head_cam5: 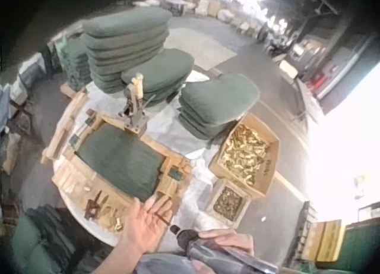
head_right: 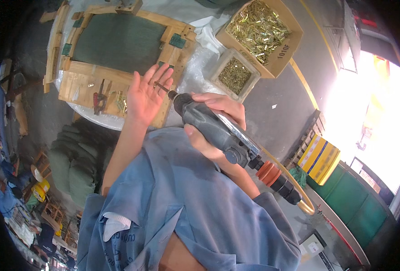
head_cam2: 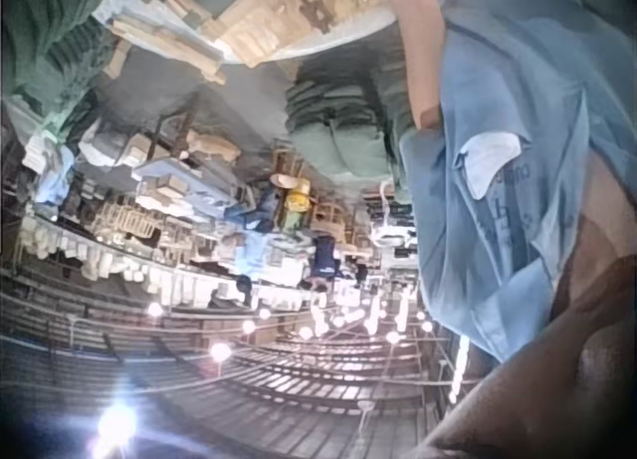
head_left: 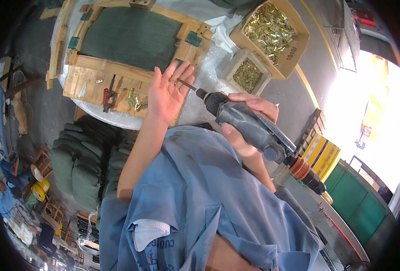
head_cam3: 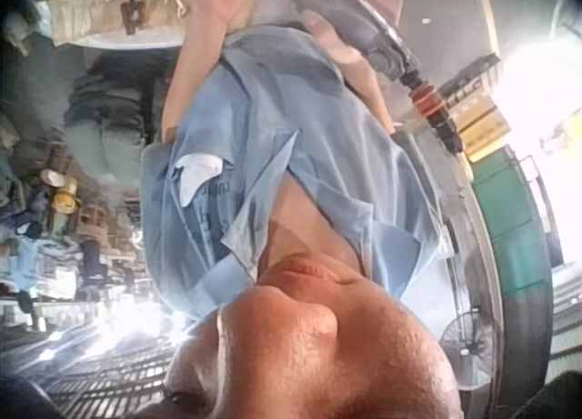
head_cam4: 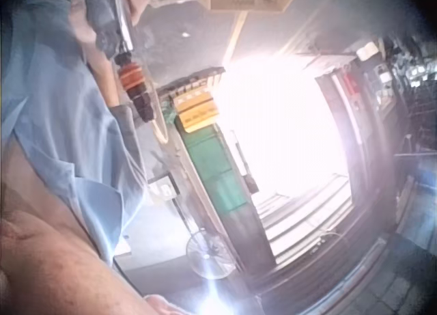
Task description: The person uses a pneumatic drill to fasten green fabric cushions to a wooden jig. They repeatedly pick up cushions, align them on the jig, and drive fasteners into the corners before stacking the finished units.
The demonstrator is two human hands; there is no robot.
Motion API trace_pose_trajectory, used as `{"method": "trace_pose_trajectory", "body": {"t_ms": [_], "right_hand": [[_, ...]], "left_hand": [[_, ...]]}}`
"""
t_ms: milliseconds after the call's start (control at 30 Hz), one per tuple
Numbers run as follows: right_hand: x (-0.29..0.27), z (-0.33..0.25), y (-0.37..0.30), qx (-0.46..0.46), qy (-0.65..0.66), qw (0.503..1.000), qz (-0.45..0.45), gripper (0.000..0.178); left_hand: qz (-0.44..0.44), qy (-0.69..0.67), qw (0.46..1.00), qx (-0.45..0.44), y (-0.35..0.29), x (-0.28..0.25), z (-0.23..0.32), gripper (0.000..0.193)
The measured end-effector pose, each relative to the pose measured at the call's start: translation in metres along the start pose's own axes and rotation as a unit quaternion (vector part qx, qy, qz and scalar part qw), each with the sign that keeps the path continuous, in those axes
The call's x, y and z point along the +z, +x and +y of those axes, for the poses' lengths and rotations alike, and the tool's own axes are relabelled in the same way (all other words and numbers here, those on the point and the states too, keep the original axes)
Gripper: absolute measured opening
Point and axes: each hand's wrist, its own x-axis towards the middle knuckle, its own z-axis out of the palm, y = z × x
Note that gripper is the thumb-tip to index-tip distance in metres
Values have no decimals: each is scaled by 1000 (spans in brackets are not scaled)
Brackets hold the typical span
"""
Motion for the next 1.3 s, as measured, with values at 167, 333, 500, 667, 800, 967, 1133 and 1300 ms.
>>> {"method": "trace_pose_trajectory", "body": {"t_ms": [167,333,500,667,800,967,1133,1300], "right_hand": [[-9,-8,-18,12,9,999,28,63],[-19,-11,-27,6,11,1000,23,63],[-24,-13,-32,-2,25,999,22,64],[-27,-12,-34,7,35,999,27,64],[-30,-12,-35,16,43,998,34,66],[-29,-11,-28,13,50,998,27,66],[-30,-9,-27,21,51,998,33,67],[-28,-7,-24,49,37,998,29,69]], "left_hand": [[-15,61,998,-22,-15,3,-10,77],[-27,81,996,-23,-24,8,-15,74],[-35,85,996,-19,-27,5,-19,74],[-43,84,995,-31,-28,11,-21,73],[-33,76,996,-21,-24,9,-24,72],[-47,98,994,-22,-27,15,-18,73],[-47,101,994,-4,-26,10,-16,73],[-53,97,994,-13,-27,7,-14,74]]}}
